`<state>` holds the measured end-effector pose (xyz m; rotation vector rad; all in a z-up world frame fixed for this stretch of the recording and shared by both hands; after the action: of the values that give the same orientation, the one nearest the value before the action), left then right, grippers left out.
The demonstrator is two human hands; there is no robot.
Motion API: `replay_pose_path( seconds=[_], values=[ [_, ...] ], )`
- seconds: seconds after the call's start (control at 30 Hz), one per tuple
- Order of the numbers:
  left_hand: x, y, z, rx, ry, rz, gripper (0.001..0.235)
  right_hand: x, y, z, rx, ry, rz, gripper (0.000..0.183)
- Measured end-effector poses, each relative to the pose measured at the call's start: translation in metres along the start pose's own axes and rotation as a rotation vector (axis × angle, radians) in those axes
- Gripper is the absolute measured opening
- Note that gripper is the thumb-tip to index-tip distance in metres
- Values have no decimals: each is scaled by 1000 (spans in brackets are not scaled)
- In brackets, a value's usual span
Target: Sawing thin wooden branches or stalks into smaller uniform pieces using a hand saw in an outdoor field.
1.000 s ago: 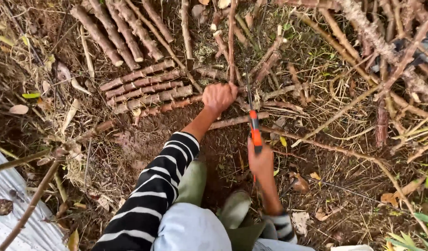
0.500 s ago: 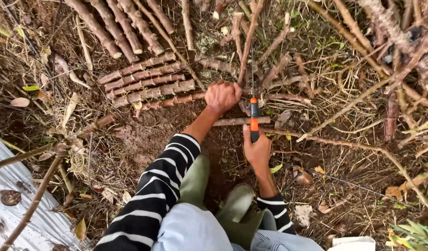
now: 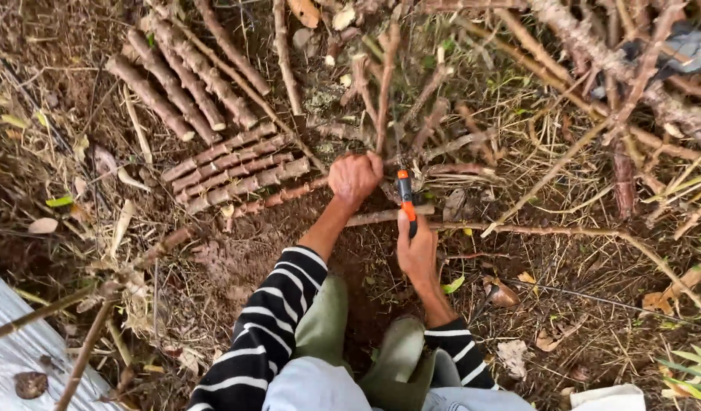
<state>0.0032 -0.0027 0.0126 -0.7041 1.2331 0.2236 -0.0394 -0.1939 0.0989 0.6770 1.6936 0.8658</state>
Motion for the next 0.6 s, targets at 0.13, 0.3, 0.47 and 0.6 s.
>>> replay_pose_path(
  seconds=[0.13,0.3,0.47,0.6],
  values=[
    [21,6,13,-66,-58,46,59,5,-3,26,-30,-11,-19,38],
    [32,9,14,-90,18,42,65,12,-30,33,-48,8,-10,44],
    [21,7,-2,-24,103,13,62,-11,-5,3,-7,4,-13,47],
    [25,2,-9,-33,76,18,63,-11,-9,-2,128,38,142,44]
  ],
)
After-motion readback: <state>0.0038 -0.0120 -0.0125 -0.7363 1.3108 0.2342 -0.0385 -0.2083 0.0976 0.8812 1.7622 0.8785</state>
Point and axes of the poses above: each hand's wrist, its own z-axis towards the middle knuckle, its own x-axis out of the palm, y = z × x, the point moved 2 cm from there along z, towards the middle knuckle, and after that the axes turned 11 degrees about -y, right-handed, at the moved point
